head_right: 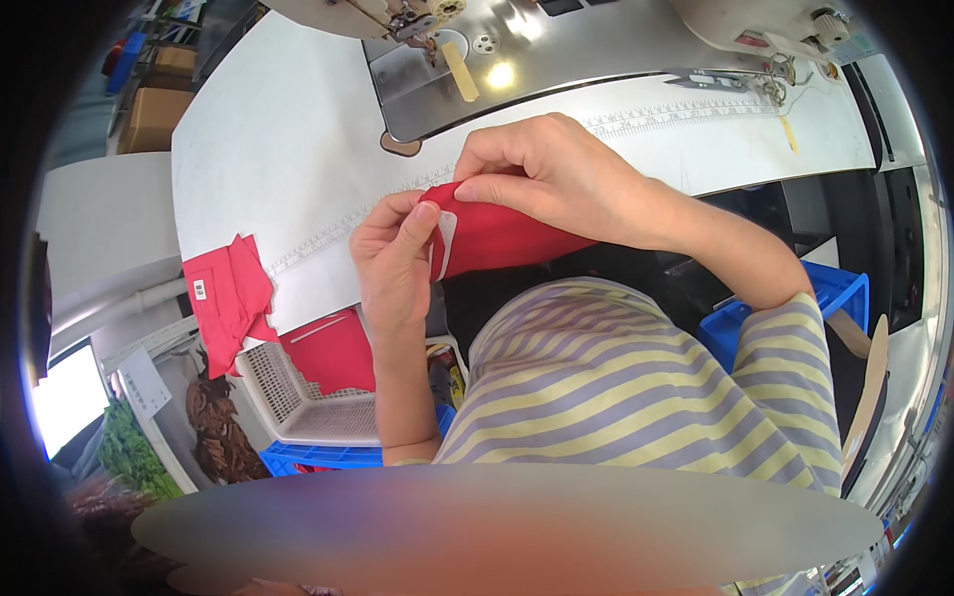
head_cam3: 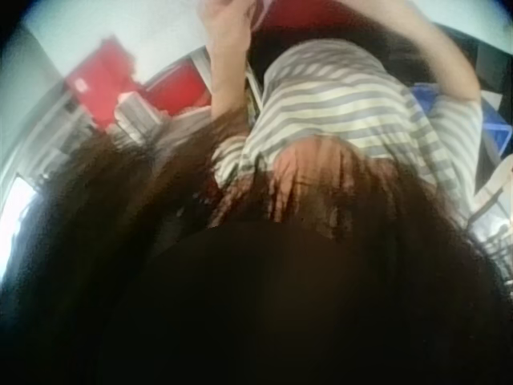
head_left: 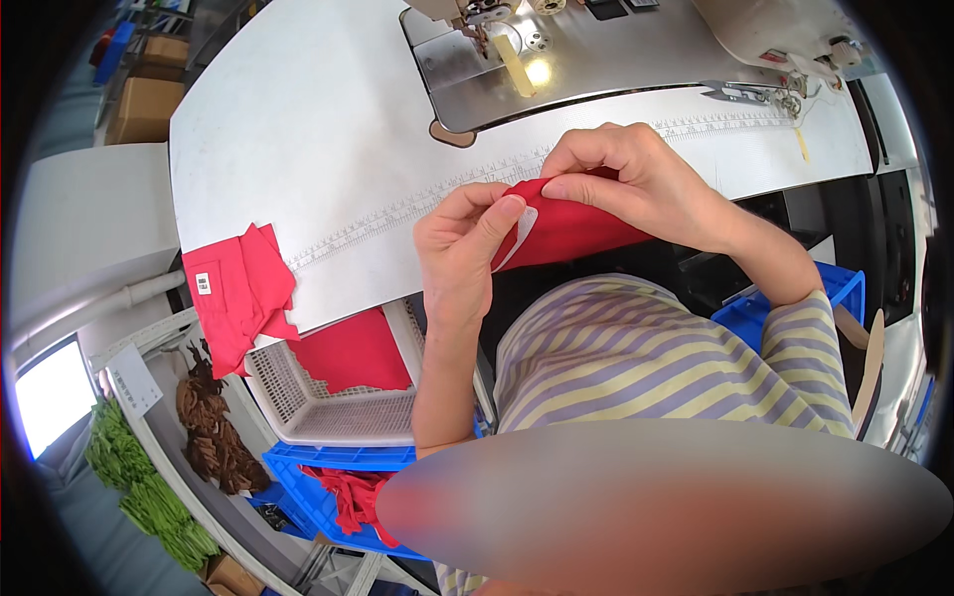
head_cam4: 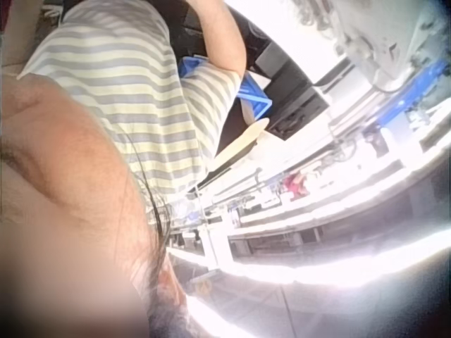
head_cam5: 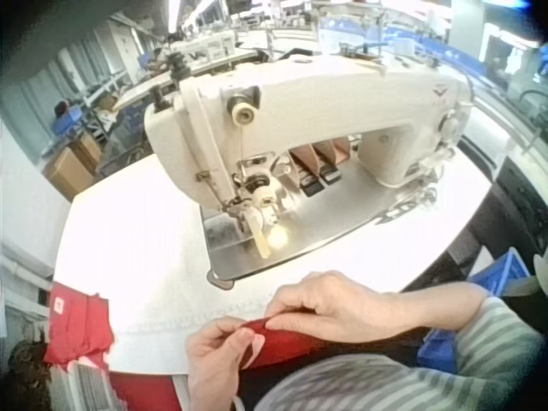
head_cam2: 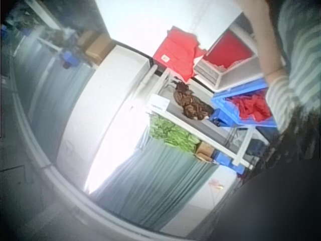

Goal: Sewing pieces of red lining together using an industrial sewing machine.

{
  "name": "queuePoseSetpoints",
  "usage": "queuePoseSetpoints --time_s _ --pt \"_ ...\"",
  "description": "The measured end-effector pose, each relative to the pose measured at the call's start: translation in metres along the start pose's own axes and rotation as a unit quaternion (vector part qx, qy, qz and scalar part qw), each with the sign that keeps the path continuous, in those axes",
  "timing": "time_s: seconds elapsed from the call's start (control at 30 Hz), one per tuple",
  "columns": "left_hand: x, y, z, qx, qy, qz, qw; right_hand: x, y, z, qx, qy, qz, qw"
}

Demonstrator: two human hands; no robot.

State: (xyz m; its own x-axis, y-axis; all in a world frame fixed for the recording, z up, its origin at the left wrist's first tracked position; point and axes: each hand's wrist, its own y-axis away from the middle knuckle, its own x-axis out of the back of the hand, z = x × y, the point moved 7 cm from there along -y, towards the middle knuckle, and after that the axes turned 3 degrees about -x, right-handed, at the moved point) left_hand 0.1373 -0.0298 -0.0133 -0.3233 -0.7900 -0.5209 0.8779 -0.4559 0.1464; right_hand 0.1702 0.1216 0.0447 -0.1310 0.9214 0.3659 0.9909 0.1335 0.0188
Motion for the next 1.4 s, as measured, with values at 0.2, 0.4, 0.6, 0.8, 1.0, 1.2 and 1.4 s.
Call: queuePoseSetpoints --time_s 0.2,0.4,0.6,0.8,1.0,1.2,1.4 --pt "-0.001 0.003 0.005 -0.054 -0.049 -0.014 0.997 0.003 0.001 -0.003 0.021 0.042 0.003 0.999" --pt "-0.002 0.005 0.003 -0.049 -0.047 0.0 0.998 0.0 0.001 -0.001 0.006 0.009 0.006 1.0" --pt "-0.003 0.006 0.001 -0.065 -0.038 0.012 0.997 0.001 0.002 -0.002 0.021 0.025 0.01 0.999" --pt "0.001 0.006 -0.001 -0.067 -0.045 0.03 0.996 0.001 0.001 0.001 0.012 0.022 0.005 1.0" --pt "0.003 0.006 -0.004 -0.055 -0.035 0.032 0.997 0.002 0.001 0.003 -0.009 0.01 -0.003 1.0" --pt "0.006 0.005 -0.004 -0.064 -0.03 0.033 0.997 0.001 -0.002 0.004 -0.026 0.019 -0.007 0.999" --pt "0.007 0.006 -0.01 -0.037 -0.049 0.022 0.998 0.0 -0.006 0.005 -0.02 0.022 -0.019 0.999"
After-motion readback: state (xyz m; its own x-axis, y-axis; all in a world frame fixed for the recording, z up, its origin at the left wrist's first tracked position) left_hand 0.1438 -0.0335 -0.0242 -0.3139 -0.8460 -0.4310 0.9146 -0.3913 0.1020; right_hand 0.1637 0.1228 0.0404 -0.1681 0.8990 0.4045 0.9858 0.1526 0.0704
